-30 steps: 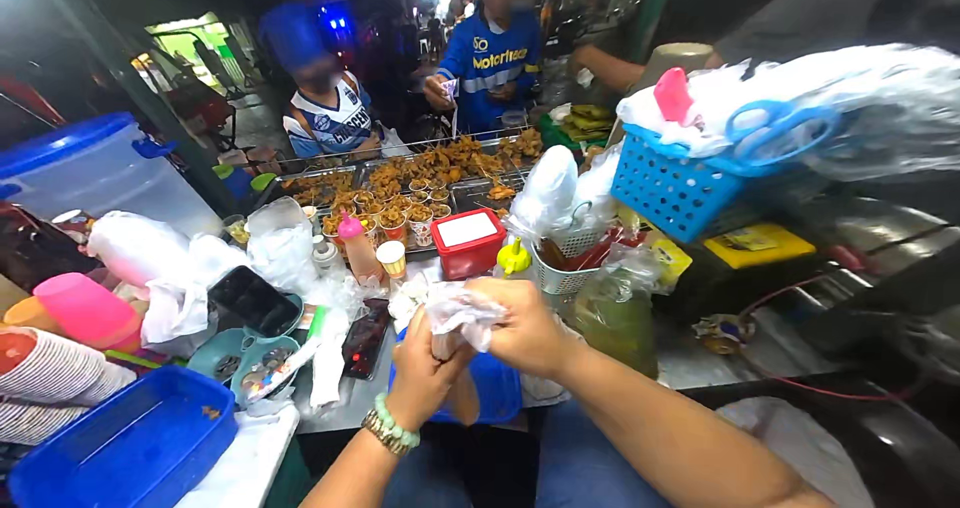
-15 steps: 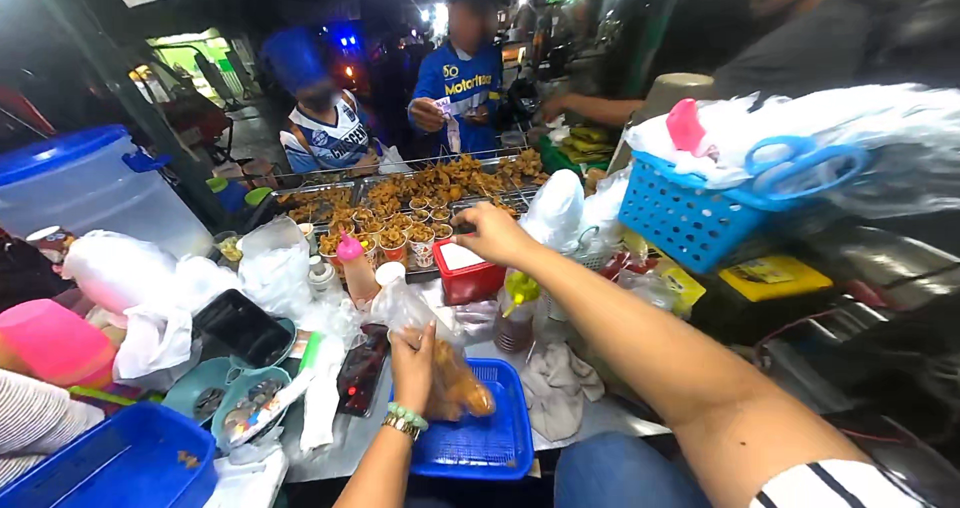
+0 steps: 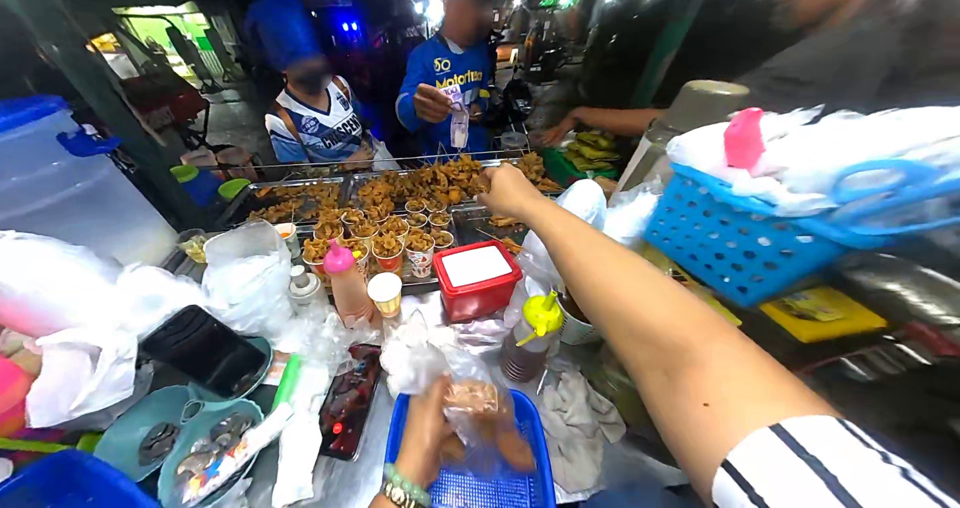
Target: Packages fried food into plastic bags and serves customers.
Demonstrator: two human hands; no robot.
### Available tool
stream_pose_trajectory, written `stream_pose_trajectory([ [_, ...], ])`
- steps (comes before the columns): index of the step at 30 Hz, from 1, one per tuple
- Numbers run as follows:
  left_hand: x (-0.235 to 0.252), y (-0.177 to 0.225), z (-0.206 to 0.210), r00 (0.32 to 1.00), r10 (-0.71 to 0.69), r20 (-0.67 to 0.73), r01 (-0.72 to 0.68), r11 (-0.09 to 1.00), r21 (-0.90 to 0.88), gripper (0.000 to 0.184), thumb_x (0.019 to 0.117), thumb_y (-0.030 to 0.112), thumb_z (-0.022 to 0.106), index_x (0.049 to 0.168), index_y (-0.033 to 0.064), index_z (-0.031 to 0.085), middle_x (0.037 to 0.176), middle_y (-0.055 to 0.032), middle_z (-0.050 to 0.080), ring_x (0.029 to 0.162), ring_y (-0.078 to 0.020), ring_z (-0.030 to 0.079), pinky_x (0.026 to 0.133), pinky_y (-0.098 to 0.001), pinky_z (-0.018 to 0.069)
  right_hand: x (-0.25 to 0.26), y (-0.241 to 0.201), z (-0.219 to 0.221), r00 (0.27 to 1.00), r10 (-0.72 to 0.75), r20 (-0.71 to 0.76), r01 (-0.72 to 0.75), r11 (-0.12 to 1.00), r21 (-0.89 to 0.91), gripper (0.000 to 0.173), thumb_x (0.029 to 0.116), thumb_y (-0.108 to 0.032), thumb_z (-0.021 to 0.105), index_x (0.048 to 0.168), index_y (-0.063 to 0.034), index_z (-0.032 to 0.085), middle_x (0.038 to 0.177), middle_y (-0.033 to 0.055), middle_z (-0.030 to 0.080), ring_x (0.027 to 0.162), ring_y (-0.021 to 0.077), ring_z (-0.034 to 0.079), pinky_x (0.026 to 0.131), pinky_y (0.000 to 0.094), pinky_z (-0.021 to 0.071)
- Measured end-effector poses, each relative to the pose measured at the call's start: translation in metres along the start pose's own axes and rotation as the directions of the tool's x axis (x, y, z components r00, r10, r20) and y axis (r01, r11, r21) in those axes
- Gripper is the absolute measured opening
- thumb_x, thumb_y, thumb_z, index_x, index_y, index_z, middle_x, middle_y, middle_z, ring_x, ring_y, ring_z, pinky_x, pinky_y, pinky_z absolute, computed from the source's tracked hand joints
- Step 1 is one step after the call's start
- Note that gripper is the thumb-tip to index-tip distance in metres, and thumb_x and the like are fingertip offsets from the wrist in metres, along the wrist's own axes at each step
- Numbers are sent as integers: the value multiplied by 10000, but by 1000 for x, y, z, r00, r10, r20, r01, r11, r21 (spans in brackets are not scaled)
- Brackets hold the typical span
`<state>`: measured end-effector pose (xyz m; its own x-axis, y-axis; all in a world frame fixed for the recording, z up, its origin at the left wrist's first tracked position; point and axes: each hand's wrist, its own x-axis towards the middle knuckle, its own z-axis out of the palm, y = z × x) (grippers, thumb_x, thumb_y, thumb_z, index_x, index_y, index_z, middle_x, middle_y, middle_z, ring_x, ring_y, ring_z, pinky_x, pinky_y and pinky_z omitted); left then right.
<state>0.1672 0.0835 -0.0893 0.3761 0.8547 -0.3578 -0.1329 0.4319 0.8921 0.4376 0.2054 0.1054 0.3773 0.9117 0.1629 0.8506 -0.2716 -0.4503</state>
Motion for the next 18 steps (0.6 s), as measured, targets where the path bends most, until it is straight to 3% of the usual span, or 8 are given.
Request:
stream_pose_trajectory([
  [3, 1, -14, -9, 979, 186, 86, -205, 909, 364, 359, 983, 142, 660, 1275, -57, 598, 1147, -157, 693, 1074, -185, 673, 975, -358, 547, 15, 4, 3, 1000, 15, -16, -16, 1000, -21, 441, 968, -194, 694, 1348, 16, 614, 1393, 295, 543, 1289, 453, 549, 1039, 637, 458],
  [5, -3, -7, -14, 913, 352, 205, -401, 687, 607, 323, 906, 110, 697, 1166, -81, 678, 1141, -198, 700, 1131, -270, 657, 1037, -436, 501, 23, 7, 3, 1000, 24, -18, -25, 999, -38, 443, 970, -190, 687, 1350, 26, 613, 1413, 297, 534, 1306, 456, 537, 1051, 642, 449],
  [6, -8, -1, -14, 868, 420, 265, -484, 591, 646, 281, 875, 82, 706, 1104, -79, 721, 1111, -213, 715, 1111, -305, 673, 1024, -471, 507, 27, 8, 3, 999, 33, -16, -33, 998, -51, 443, 970, -187, 682, 1352, 27, 612, 1430, 292, 522, 1312, 456, 533, 1051, 644, 448],
  [7, -14, 5, -13, 828, 479, 292, -543, 554, 631, 231, 856, 52, 709, 1052, -64, 745, 1064, -190, 734, 1057, -267, 699, 989, -434, 534, 30, 10, 2, 999, 38, -18, -39, 997, -64, 447, 968, -185, 677, 1359, 21, 613, 1448, 284, 510, 1315, 454, 532, 1048, 646, 451],
  [9, -27, 15, -5, 756, 591, 281, -646, 605, 465, 180, 830, 15, 683, 989, -42, 746, 982, -87, 745, 952, -51, 697, 917, -217, 548, 38, 15, 4, 999, 23, -23, -25, 996, -82, 443, 965, -177, 677, 1362, 9, 618, 1476, 278, 487, 1326, 463, 517, 1049, 658, 439],
  [12, -31, 16, 6, 685, 661, 306, -726, 656, 208, 169, 837, -5, 665, 974, -87, 720, 964, -75, 737, 952, 24, 670, 911, -144, 526, 50, 20, 12, 1000, -28, -12, 27, 995, -93, 454, 954, -182, 694, 1378, -35, 627, 1541, 260, 435, 1361, 480, 474, 1062, 675, 413],
  [18, -30, 11, 18, 797, 570, 199, -593, 801, 86, 222, 846, -64, 652, 1058, -127, 668, 1005, -43, 737, 970, 48, 664, 930, -151, 532, 64, 4, 32, 993, -112, 44, 117, 985, -126, 461, 946, -197, 715, 1391, -104, 636, 1629, 216, 339, 1438, 502, 369, 1073, 704, 381],
])
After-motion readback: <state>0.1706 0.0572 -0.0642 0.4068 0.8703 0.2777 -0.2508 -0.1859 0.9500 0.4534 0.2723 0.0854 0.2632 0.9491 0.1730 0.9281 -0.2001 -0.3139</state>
